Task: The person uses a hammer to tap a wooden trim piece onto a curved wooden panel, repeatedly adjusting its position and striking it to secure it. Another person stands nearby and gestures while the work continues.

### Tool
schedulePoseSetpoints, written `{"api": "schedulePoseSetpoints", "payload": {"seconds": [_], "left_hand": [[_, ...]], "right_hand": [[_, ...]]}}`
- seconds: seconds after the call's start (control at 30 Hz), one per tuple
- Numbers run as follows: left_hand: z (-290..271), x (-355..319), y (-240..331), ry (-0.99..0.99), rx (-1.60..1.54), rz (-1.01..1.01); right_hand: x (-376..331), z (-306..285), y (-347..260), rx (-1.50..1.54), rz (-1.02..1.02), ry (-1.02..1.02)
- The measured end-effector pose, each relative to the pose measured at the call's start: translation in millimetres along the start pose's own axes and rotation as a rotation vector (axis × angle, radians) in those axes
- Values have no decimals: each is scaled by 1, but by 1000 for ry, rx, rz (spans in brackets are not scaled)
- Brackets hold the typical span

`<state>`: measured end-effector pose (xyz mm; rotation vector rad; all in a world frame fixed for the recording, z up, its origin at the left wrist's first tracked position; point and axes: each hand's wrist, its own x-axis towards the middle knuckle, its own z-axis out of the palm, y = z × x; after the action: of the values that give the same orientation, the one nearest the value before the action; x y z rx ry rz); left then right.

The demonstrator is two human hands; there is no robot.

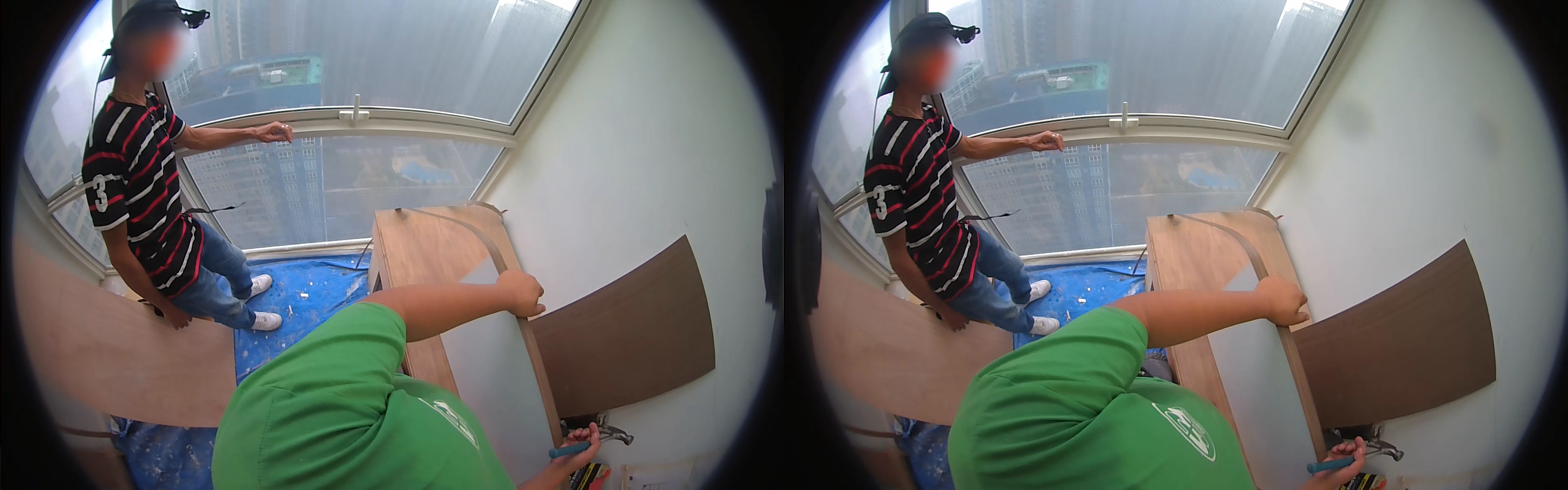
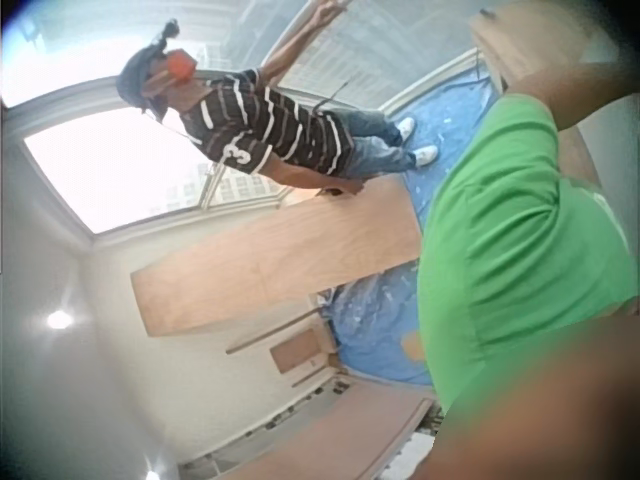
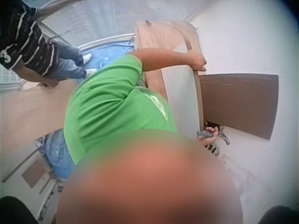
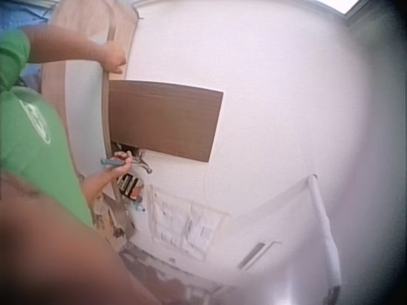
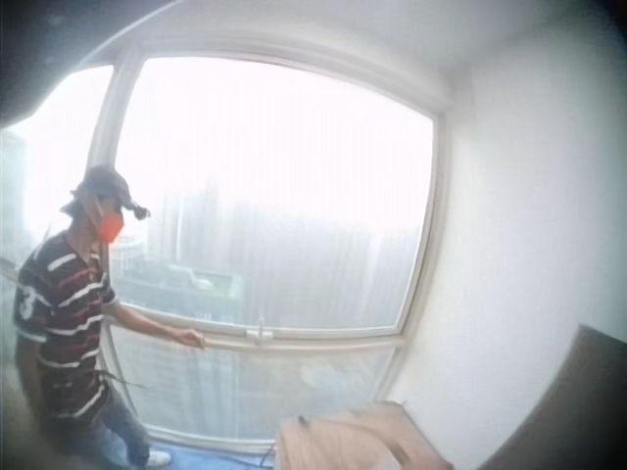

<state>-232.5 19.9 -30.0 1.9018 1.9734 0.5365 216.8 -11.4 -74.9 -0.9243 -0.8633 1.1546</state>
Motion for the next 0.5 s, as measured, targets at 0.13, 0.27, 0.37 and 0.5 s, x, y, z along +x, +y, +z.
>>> {"api": "schedulePoseSetpoints", "payload": {"seconds": [0.13, 0.27, 0.37, 0.5], "left_hand": [[-2, 1, 0, -6, 10, -3], [-6, 1, 2, -13, 31, 2], [-8, 0, 4, -23, 27, 2], [-9, 1, 5, -27, 49, 2]], "right_hand": [[-1, -1, 0, 31, -15, -15], [0, 0, 1, 14, -25, -6], [3, -1, 0, 21, -22, -16], [7, -5, -2, 39, -1, -34]]}}
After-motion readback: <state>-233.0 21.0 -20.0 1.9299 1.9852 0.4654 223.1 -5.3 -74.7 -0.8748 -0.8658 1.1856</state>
